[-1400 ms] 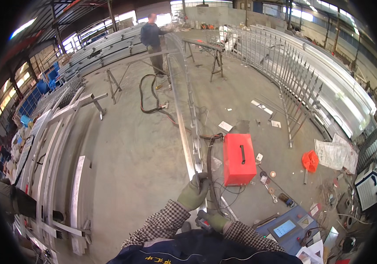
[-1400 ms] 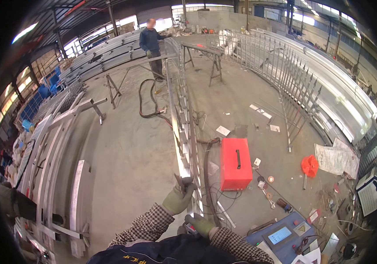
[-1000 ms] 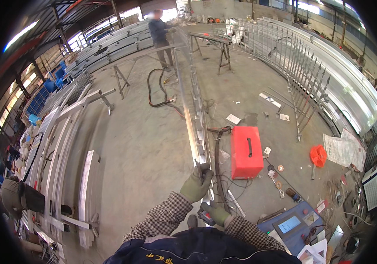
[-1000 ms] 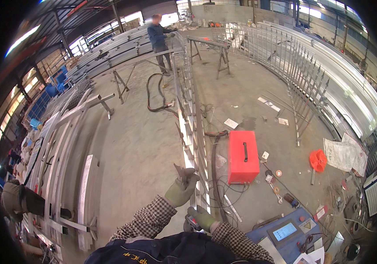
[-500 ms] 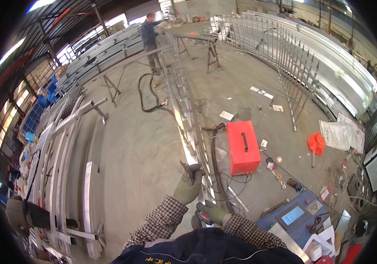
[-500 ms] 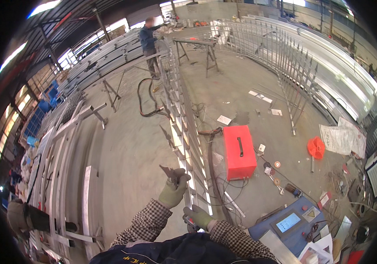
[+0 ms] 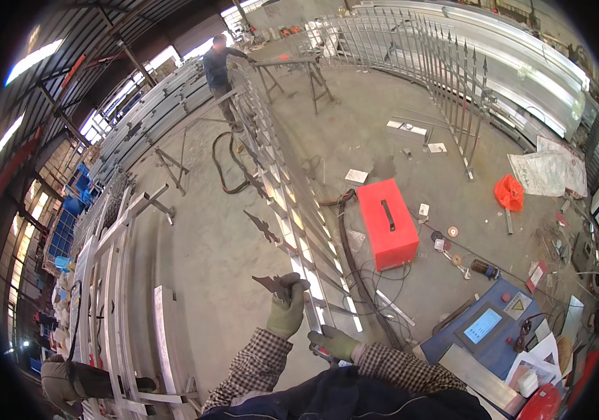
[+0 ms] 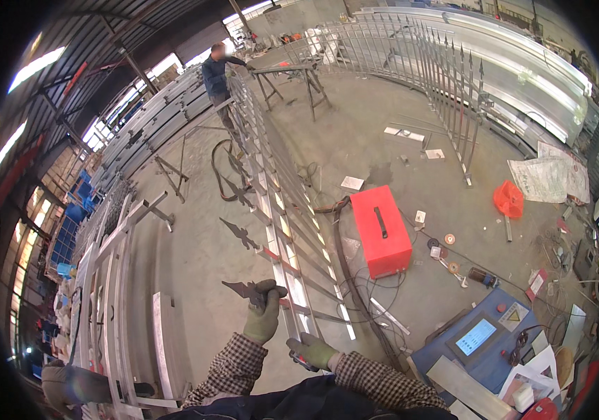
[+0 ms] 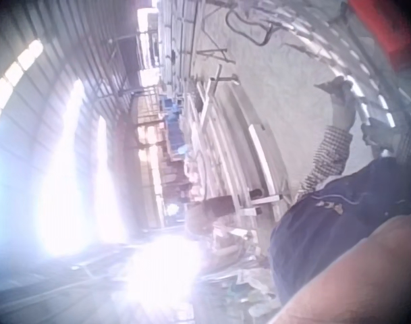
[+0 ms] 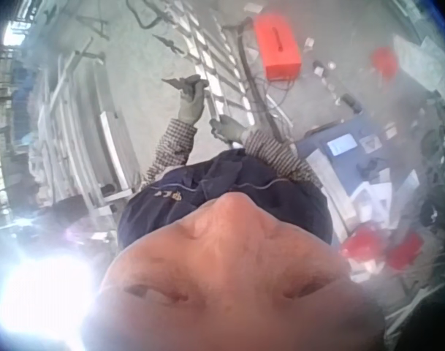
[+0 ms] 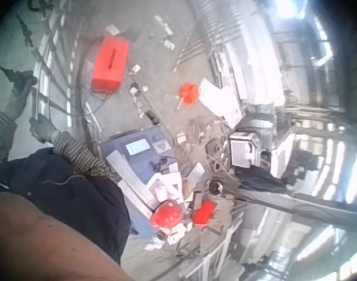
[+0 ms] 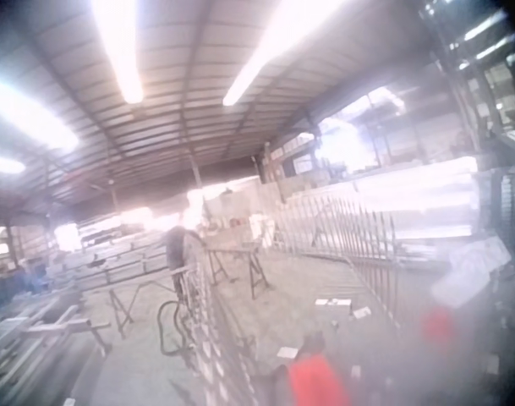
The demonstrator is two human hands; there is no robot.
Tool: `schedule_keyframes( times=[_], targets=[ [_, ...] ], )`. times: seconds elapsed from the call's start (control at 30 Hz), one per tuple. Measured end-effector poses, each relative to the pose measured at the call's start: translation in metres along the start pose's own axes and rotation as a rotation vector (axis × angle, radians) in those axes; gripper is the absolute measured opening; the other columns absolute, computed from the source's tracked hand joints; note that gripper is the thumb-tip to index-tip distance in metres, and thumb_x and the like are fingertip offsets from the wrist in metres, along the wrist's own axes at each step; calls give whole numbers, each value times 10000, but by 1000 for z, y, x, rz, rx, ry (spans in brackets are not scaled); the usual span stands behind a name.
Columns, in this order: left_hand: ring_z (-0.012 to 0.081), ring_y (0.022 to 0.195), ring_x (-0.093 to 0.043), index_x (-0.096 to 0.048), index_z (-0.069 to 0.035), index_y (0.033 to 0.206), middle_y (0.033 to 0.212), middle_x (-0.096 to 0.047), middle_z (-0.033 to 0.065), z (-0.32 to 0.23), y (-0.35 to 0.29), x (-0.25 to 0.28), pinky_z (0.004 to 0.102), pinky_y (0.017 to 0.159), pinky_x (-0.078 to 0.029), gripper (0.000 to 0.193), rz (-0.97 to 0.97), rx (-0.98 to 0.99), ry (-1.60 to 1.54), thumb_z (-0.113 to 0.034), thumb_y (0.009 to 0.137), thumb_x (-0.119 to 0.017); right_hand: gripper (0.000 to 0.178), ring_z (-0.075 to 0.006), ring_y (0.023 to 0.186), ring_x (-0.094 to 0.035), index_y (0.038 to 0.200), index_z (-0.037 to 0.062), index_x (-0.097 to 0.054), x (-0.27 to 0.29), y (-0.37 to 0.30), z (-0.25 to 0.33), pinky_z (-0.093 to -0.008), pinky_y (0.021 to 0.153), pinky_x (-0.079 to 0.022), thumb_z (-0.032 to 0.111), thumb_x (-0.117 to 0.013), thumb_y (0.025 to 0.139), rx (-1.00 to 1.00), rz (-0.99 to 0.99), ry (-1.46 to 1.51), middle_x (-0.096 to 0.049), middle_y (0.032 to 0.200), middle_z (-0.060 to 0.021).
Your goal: The person positions and secures metal bars onto a curved frame using a hammer and a metal jig. They repeatedly align the bars, tap them into place, and check fit while another worker grinds nearby.
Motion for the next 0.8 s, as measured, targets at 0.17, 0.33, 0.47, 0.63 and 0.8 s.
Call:
schedule_keyframes(
  times=[0.17,0.33,0.47,0.63,0.8],
  targets=[
    [187,993,-655,-487,0,1278,1075,-667,131,2,0,-2,321,880,-547,211,-25,27,0,-78,1082,-474,588,-143,685,-595,1096,-12,-580,2,-6,12,-325,574,-489,570,-572,1013,-6,38,-23,-662,886,-73],
    [185,996,-653,-498,-4,1269,1074,-667,126,-1,0,-3,323,879,-548,204,-33,13,20,-83,1082,-473,587,-146,685,-596,1079,-1,-578,8,-21,29,-325,571,-484,582,-569,1010,-63,53,-80,-661,881,-76],
    [186,993,-655,-502,-6,1261,1073,-667,124,-4,0,-3,324,865,-553,200,-42,38,21,-90,1082,-475,567,-140,672,-586,1067,-2,-574,6,-23,32,-317,565,-483,562,-581,1013,-52,52,-50,-658,871,-67],
    [172,950,-659,-519,-37,1258,1052,-676,113,-8,-1,-5,312,798,-545,204,-49,77,-9,-125,1078,-481,544,-131,691,-604,1101,-11,-572,1,-21,32,-294,579,-491,526,-597,1018,-20,61,30,-676,897,-74],
    [238,994,-701,-556,-9,1248,1062,-713,155,-10,0,-5,371,857,-556,222,-38,98,-25,-116,1059,-513,483,-141,822,-641,1126,5,-611,2,-29,36,-299,699,-513,475,-620,1014,-32,-6,15,-695,979,-89]
  ],
)
Point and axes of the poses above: each hand's wrist, its own y-axis towards the middle knuckle, its own x-axis out of the back of the hand, z = x × y, the point moved 1 cm from there along y, towards the middle knuckle
